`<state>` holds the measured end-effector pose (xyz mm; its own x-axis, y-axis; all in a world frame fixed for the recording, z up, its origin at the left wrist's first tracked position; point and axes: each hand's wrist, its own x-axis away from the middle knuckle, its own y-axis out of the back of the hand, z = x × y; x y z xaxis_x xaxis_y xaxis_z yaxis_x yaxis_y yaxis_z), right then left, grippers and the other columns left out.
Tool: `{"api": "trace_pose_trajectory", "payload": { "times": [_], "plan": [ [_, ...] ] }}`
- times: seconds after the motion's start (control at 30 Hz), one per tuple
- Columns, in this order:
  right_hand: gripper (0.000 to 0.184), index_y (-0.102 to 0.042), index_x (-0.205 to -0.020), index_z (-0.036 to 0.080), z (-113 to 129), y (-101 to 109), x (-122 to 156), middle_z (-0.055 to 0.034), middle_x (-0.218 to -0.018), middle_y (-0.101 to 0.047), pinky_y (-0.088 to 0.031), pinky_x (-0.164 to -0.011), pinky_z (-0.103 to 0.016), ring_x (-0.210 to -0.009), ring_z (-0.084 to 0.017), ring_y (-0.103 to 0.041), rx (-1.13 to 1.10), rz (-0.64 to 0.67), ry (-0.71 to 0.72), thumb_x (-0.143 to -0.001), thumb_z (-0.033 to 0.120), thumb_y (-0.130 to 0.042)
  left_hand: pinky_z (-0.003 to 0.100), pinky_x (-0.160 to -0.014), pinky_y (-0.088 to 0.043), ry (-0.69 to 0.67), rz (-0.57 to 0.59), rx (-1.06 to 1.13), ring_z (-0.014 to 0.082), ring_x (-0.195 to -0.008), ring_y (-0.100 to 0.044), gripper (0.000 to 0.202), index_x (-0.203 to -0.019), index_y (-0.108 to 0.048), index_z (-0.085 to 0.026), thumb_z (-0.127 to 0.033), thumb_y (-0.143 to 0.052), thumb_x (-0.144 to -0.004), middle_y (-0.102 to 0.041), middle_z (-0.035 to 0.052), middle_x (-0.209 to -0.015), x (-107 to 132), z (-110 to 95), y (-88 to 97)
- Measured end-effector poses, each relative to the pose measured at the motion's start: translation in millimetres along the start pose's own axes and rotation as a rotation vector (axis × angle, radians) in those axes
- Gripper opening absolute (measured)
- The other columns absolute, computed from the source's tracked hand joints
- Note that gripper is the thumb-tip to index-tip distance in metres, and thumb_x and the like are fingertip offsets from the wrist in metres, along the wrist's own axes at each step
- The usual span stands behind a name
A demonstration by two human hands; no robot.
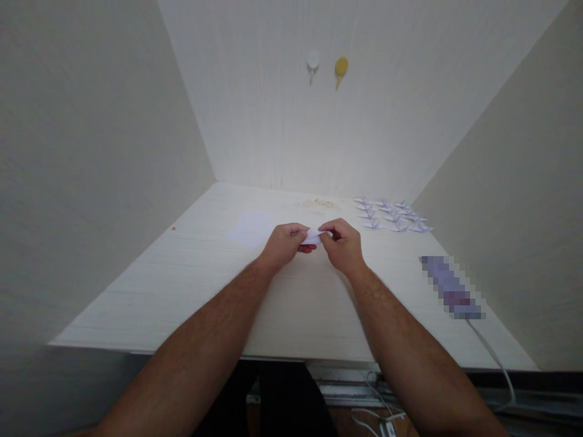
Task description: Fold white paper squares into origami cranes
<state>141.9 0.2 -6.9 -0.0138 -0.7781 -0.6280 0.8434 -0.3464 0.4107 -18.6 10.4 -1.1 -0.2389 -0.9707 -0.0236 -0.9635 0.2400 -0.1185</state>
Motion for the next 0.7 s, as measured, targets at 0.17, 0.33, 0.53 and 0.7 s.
{"api": "trace_pose_trajectory", "payload": {
  "times": [0.17,0.33,0.53,0.7],
  "plan": [
    [0.015,-0.068,-0.077,0.019,-4.8,-2.6,0.9,-0.0010,-0.080,-0.059,-0.046,-0.053,-0.026,-0.058,-0.010,-0.055,-0.213,-0.003,-0.093,-0.075,0.015,-0.054,0.027,-0.058,-0.056,0.021,-0.001,0.046,0.0194,-0.065,-0.070,0.016,-0.083,-0.066,-0.008,-0.023,-0.068,-0.075,-0.070,0.0095,-0.075,-1.2,-0.5,-0.3],
    [0.027,-0.070,-0.092,0.022,-1.1,3.5,-1.7,-0.0045,-0.103,-0.060,-0.047,-0.050,-0.023,-0.067,-0.010,-0.057,-0.283,0.090,-0.065,-0.074,0.013,-0.053,0.028,-0.057,-0.056,0.051,-0.024,0.008,0.0185,-0.061,-0.069,0.015,-0.081,-0.068,-0.008,-0.022,-0.068,-0.074,-0.070,0.0095,-0.075,-2.8,1.3,3.8],
    [0.021,-0.072,-0.090,0.024,0.5,20.1,-6.6,-0.0056,-0.110,-0.061,-0.046,-0.053,-0.021,-0.083,-0.013,-0.060,-0.179,0.428,0.078,-0.073,0.015,-0.065,0.028,-0.052,-0.054,0.089,0.010,-0.080,0.0169,-0.053,-0.066,0.024,-0.095,-0.069,-0.011,-0.017,-0.063,-0.073,-0.069,0.0065,-0.068,-3.0,-0.3,9.9],
    [0.021,-0.073,-0.091,0.027,-4.1,25.6,-7.4,-0.0042,-0.109,-0.060,-0.050,-0.062,-0.026,-0.077,-0.011,-0.059,-0.064,0.529,0.130,-0.074,0.015,-0.069,0.023,-0.046,-0.048,0.002,0.029,-0.240,0.0149,-0.047,-0.062,0.030,-0.104,-0.068,-0.012,-0.017,-0.058,-0.076,-0.063,0.0026,-0.054,-4.1,2.1,13.0]
  ]
}}
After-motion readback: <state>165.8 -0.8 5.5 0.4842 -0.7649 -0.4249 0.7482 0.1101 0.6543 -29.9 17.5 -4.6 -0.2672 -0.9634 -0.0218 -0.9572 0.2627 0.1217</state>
